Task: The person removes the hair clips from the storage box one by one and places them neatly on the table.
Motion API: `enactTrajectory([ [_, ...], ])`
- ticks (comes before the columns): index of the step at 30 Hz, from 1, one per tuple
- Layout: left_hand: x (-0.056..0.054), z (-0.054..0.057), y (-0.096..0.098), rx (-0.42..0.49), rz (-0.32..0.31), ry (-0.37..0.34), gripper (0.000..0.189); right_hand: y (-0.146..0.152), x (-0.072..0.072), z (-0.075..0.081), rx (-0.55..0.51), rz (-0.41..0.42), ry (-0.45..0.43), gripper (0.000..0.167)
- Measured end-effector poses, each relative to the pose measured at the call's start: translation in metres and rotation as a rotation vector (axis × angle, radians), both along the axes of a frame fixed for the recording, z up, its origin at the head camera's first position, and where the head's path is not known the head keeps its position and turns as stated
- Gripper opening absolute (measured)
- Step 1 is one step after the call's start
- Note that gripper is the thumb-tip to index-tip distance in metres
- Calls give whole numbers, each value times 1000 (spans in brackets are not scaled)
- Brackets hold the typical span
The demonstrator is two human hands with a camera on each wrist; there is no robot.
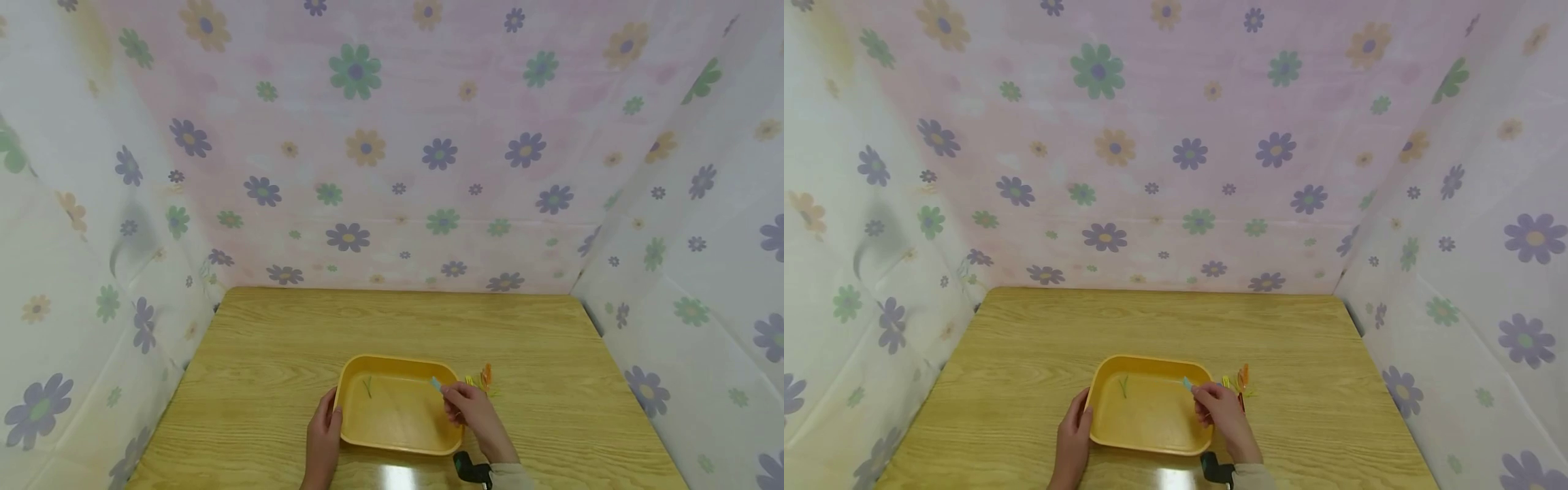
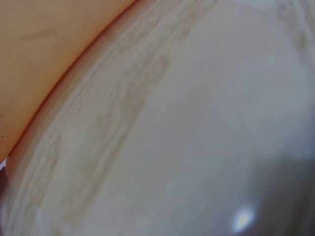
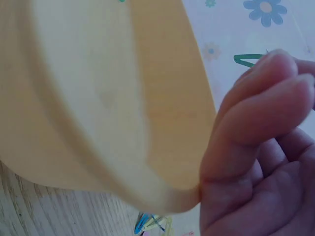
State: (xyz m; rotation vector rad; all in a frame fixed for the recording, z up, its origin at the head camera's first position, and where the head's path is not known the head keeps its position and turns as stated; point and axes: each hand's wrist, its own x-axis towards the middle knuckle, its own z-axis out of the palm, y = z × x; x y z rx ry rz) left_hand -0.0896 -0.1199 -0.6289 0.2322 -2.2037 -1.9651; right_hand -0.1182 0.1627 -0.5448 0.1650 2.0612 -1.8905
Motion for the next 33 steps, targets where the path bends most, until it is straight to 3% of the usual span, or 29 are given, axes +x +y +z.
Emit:
enactTrajectory([
  [13, 0, 0, 0, -15, 13, -23, 32, 6, 0, -3, 7, -172, -13, 39],
  [23, 1, -1, 0, 15, 4, -18, 32, 14, 1, -7, 12, -225, -8, 44],
  [33, 1, 0, 0, 28, -4, -3, 33, 26, 1, -19, 49, -277, -25, 37],
])
